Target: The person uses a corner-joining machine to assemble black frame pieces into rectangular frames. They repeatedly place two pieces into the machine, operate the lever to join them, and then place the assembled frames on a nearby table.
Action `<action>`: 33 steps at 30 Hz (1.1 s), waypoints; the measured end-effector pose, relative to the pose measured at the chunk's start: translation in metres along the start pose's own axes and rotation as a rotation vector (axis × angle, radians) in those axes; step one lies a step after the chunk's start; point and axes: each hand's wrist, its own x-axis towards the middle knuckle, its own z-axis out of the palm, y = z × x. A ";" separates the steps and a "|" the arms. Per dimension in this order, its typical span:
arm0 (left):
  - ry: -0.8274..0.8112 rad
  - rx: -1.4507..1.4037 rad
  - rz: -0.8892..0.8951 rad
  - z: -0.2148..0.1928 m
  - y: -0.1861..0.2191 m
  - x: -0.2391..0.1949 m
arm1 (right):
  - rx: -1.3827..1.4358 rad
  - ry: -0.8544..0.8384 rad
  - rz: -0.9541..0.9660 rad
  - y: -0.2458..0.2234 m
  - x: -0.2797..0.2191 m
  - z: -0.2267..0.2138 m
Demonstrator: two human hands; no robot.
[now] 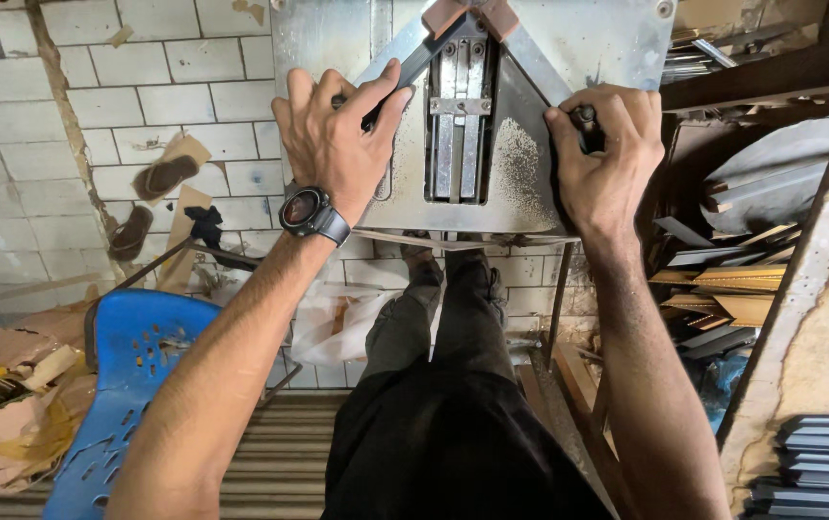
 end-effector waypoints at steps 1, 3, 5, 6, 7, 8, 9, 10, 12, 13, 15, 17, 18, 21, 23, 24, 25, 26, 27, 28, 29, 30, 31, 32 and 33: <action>0.003 0.004 0.002 -0.001 0.000 0.001 | 0.009 -0.002 -0.005 -0.002 0.002 -0.001; -0.008 0.011 0.005 -0.002 0.000 0.000 | 0.006 0.001 -0.014 -0.006 0.005 -0.002; -0.014 0.015 0.009 -0.003 -0.001 -0.001 | 0.006 0.002 -0.018 -0.009 0.006 -0.003; -0.015 0.016 0.010 -0.002 -0.002 -0.001 | 0.006 0.002 -0.018 -0.010 0.006 -0.003; -0.015 0.013 0.013 -0.001 -0.002 -0.001 | 0.004 0.002 -0.018 -0.011 0.006 -0.004; -0.008 0.007 0.009 0.000 -0.002 -0.001 | -0.004 0.000 -0.016 -0.010 0.006 -0.005; -0.002 0.000 0.005 0.001 -0.002 -0.001 | -0.012 -0.003 -0.013 -0.010 0.006 -0.004; 0.004 -0.006 0.002 0.002 -0.003 0.000 | -0.020 -0.005 -0.010 -0.009 0.006 -0.004; 0.010 -0.009 0.013 0.003 -0.004 -0.001 | -0.012 -0.001 -0.002 -0.008 0.003 -0.001; 0.013 -0.011 0.015 0.003 -0.004 -0.003 | -0.009 -0.003 0.001 -0.007 0.001 0.000; 0.008 -0.006 0.011 0.002 -0.003 -0.003 | -0.011 0.011 -0.014 -0.005 0.002 0.001; 0.007 -0.003 0.009 0.001 -0.002 0.000 | -0.026 0.015 -0.011 -0.004 0.005 0.002; 0.004 -0.003 0.008 0.000 -0.001 0.001 | -0.038 0.008 0.002 -0.004 0.006 0.002; -0.010 0.012 0.002 -0.001 -0.001 0.002 | -0.024 0.011 0.023 -0.008 0.007 0.002; -0.015 0.016 0.002 -0.001 -0.001 0.001 | 0.009 0.019 0.040 -0.012 0.007 0.000; -0.014 0.012 0.006 -0.001 -0.001 0.000 | 0.030 0.024 0.054 -0.015 0.006 -0.001; -0.010 0.008 0.008 -0.001 -0.001 0.000 | 0.050 0.028 0.064 -0.017 0.008 -0.003; -0.013 0.017 0.008 -0.001 0.000 0.000 | 0.043 0.026 0.058 -0.020 0.009 -0.005; -0.013 0.025 0.008 -0.001 0.000 0.002 | 0.034 0.025 0.052 -0.022 0.012 -0.006; -0.013 0.032 0.009 0.000 0.000 0.004 | 0.026 0.024 0.045 -0.024 0.015 -0.008; -0.013 0.027 0.009 -0.001 0.000 0.003 | 0.018 0.023 0.045 -0.026 0.015 -0.009; -0.013 0.021 0.009 -0.002 -0.001 0.002 | 0.010 0.021 0.045 -0.028 0.014 -0.009; -0.013 0.015 0.010 -0.002 -0.001 0.002 | 0.001 0.019 0.045 -0.028 0.015 -0.009; -0.010 0.013 0.008 -0.001 -0.001 0.002 | -0.001 0.012 0.042 -0.028 0.016 -0.009; -0.010 0.009 0.008 -0.001 -0.001 0.002 | -0.004 0.005 0.042 -0.027 0.016 -0.009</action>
